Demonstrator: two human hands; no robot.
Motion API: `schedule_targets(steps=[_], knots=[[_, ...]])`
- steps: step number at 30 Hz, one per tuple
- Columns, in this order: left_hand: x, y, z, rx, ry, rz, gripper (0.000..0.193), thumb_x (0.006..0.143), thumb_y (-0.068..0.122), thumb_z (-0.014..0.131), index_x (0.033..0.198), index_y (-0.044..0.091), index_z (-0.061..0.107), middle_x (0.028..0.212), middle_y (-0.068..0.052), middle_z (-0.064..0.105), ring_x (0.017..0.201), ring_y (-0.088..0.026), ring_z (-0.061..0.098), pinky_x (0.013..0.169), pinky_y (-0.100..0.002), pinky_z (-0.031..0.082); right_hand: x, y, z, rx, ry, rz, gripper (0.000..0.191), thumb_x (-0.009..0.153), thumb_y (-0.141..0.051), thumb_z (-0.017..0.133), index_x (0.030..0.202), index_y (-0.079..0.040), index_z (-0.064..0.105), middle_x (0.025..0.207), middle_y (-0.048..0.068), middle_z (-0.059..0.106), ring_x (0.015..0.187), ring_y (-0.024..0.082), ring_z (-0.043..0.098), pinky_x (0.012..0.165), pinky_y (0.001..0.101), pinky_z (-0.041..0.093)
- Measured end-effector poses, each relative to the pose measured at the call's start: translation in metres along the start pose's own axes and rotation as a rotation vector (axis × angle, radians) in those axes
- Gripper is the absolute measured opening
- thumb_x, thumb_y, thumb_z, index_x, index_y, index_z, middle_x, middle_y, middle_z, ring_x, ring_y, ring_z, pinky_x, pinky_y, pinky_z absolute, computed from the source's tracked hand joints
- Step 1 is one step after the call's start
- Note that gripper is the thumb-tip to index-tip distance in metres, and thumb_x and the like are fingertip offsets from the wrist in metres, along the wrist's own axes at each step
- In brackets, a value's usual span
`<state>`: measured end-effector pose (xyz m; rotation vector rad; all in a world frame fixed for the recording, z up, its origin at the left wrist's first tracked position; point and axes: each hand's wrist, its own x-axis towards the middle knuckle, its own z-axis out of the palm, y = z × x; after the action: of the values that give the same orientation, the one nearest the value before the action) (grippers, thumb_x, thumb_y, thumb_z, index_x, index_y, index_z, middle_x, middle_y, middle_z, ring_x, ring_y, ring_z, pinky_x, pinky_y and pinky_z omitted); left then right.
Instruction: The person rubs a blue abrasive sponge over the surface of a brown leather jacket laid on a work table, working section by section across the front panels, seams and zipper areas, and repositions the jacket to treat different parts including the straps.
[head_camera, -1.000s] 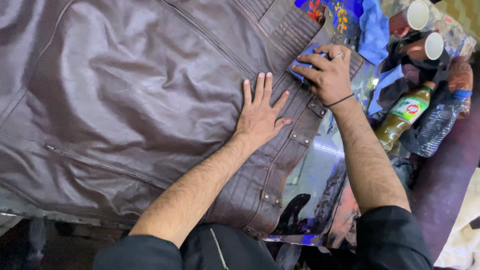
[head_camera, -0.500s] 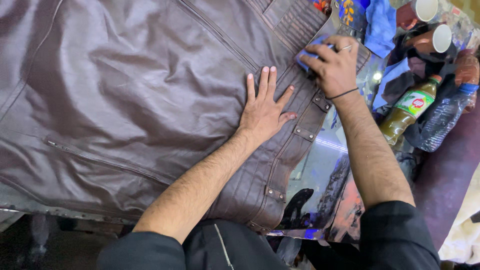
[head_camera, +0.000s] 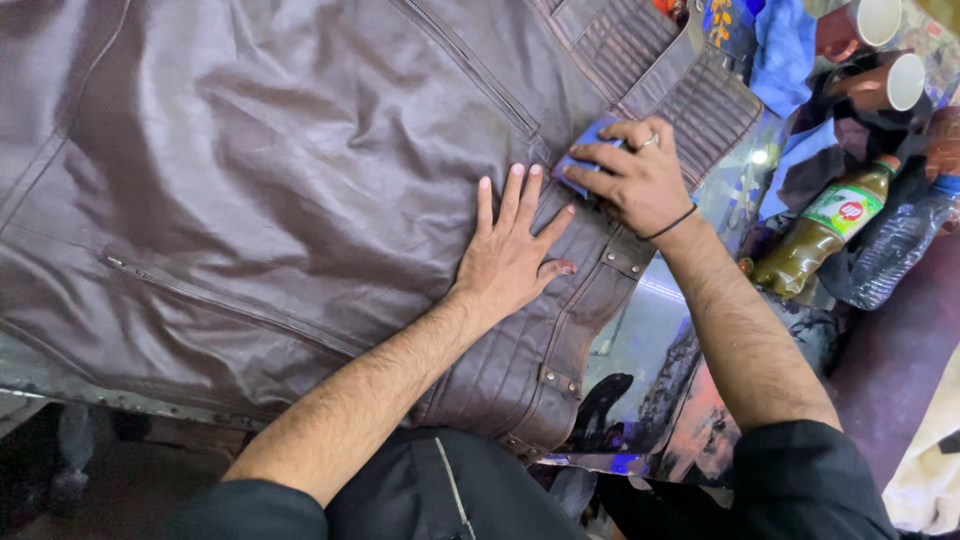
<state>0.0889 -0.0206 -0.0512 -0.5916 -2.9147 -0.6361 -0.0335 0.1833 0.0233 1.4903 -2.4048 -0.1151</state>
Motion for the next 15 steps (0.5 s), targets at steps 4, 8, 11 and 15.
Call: schedule_targets(steps=[4, 8, 11, 15], knots=[[-0.001, -0.003, -0.002, -0.021, 0.021, 0.002, 0.075, 0.092, 0.067, 0.051, 0.154, 0.025, 0.047, 0.164, -0.029, 0.020, 0.154, -0.045, 0.011, 0.121, -0.069, 0.007, 0.004, -0.005, 0.003, -0.011, 0.005, 0.143, 0.042, 0.081, -0.016, 0.073, 0.122, -0.023, 0.079, 0.130, -0.006, 0.071, 0.125, 0.026, 0.056, 0.105, 0.0463, 0.037], [0.000, -0.003, -0.003, 0.004, -0.034, -0.013, 0.073, 0.093, 0.068, 0.052, 0.150, 0.024, 0.050, 0.166, -0.028, 0.020, 0.155, -0.045, 0.010, 0.121, -0.069, 0.006, 0.007, -0.013, 0.005, 0.178, 0.003, -0.059, 0.043, 0.077, -0.017, 0.074, 0.120, -0.022, 0.079, 0.127, -0.005, 0.071, 0.123, 0.025, 0.056, 0.108, 0.0486, 0.039], [-0.005, -0.002, -0.006, -0.038, 0.039, -0.006, 0.075, 0.090, 0.067, 0.053, 0.152, 0.025, 0.051, 0.164, -0.031, 0.021, 0.154, -0.046, 0.012, 0.121, -0.069, 0.006, 0.008, -0.017, 0.003, -0.008, -0.001, 0.171, 0.041, 0.083, -0.014, 0.076, 0.122, -0.025, 0.079, 0.128, -0.008, 0.071, 0.122, 0.025, 0.056, 0.101, 0.0462, 0.038], [-0.033, -0.001, -0.014, -0.014, 0.014, -0.004, 0.075, 0.091, 0.067, 0.053, 0.151, 0.021, 0.053, 0.163, -0.033, 0.022, 0.154, -0.047, 0.012, 0.120, -0.070, 0.005, 0.008, -0.032, -0.001, 0.121, -0.009, 0.084, 0.050, 0.073, -0.014, 0.074, 0.122, -0.021, 0.079, 0.126, -0.005, 0.071, 0.119, 0.026, 0.057, 0.101, 0.0472, 0.040]])
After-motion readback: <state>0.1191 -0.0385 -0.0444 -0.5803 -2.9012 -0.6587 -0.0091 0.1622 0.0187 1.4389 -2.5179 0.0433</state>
